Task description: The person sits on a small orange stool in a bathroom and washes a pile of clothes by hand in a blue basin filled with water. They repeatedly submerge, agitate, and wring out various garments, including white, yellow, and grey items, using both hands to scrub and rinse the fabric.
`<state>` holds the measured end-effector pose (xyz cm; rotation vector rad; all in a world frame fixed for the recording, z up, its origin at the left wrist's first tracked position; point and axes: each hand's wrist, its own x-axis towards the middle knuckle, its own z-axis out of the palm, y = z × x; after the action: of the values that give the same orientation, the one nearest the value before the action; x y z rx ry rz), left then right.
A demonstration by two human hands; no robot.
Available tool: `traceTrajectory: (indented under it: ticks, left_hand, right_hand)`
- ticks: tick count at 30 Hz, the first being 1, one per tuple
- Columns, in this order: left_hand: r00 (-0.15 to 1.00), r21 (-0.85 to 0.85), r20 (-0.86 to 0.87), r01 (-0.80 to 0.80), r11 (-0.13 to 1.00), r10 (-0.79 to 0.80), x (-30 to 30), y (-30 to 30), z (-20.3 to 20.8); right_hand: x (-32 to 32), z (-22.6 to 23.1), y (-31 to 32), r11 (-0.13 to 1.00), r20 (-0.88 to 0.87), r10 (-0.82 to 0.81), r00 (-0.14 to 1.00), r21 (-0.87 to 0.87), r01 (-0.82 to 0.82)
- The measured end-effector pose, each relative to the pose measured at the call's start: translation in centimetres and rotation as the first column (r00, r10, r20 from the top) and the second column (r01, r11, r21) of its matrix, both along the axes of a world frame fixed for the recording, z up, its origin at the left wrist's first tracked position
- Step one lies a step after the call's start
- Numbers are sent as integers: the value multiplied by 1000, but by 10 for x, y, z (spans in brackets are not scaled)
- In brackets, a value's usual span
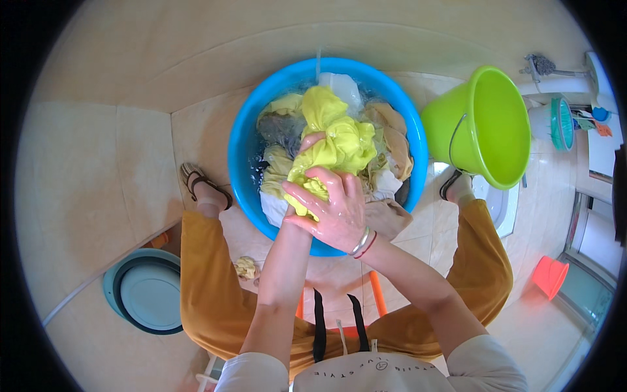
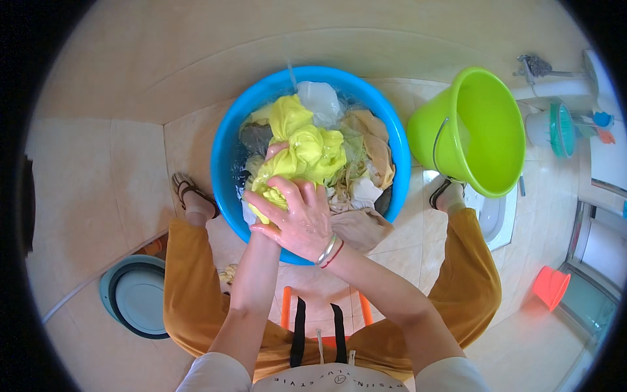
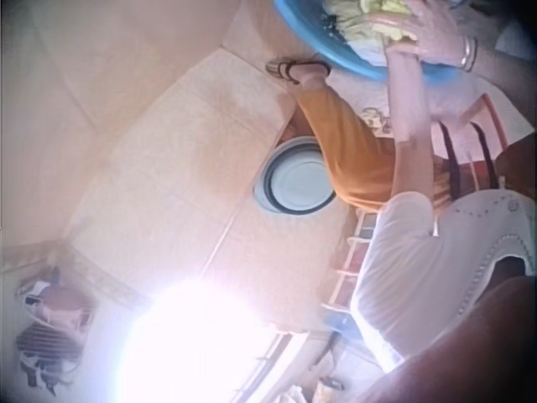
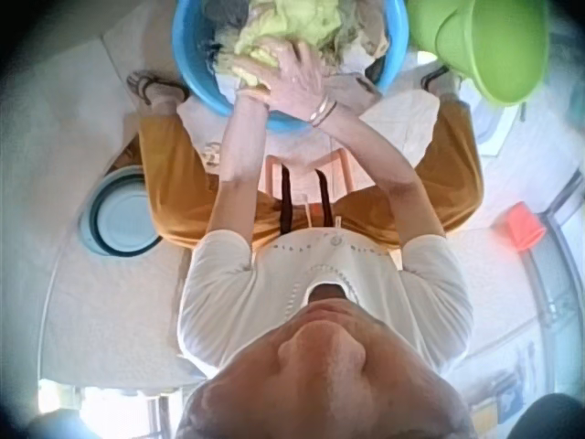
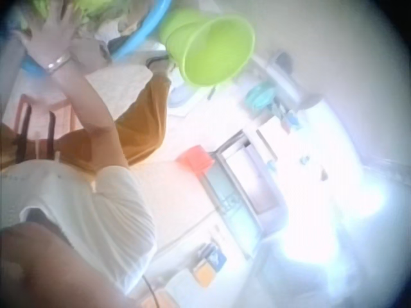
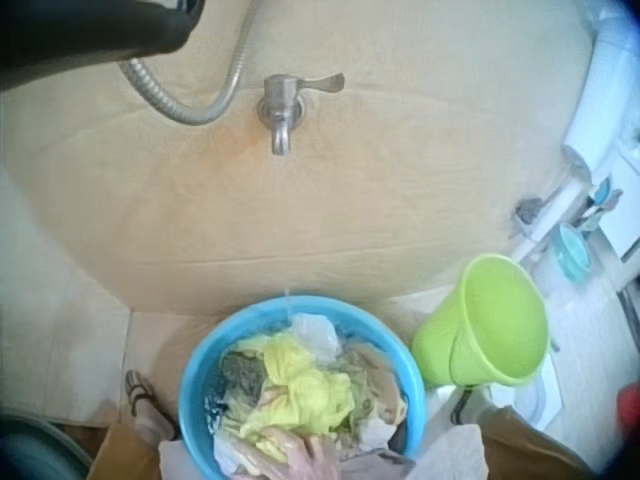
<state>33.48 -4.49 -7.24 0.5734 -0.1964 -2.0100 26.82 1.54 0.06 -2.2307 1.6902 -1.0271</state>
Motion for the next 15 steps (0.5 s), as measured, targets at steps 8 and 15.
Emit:
traceTrajectory:
  ticks: [8, 15]
  left_hand:
    - [996, 109, -88, 32, 994, -22, -7, -3, -11]
    - [998, 230, -57, -28, 973, 42, -3, -12, -41]
  right_hand:
    - [-4, -14, -24, 975, 216, -186, 959, -83, 208]
    - [-17, -30, -41, 989, 313, -148, 938, 74, 131]
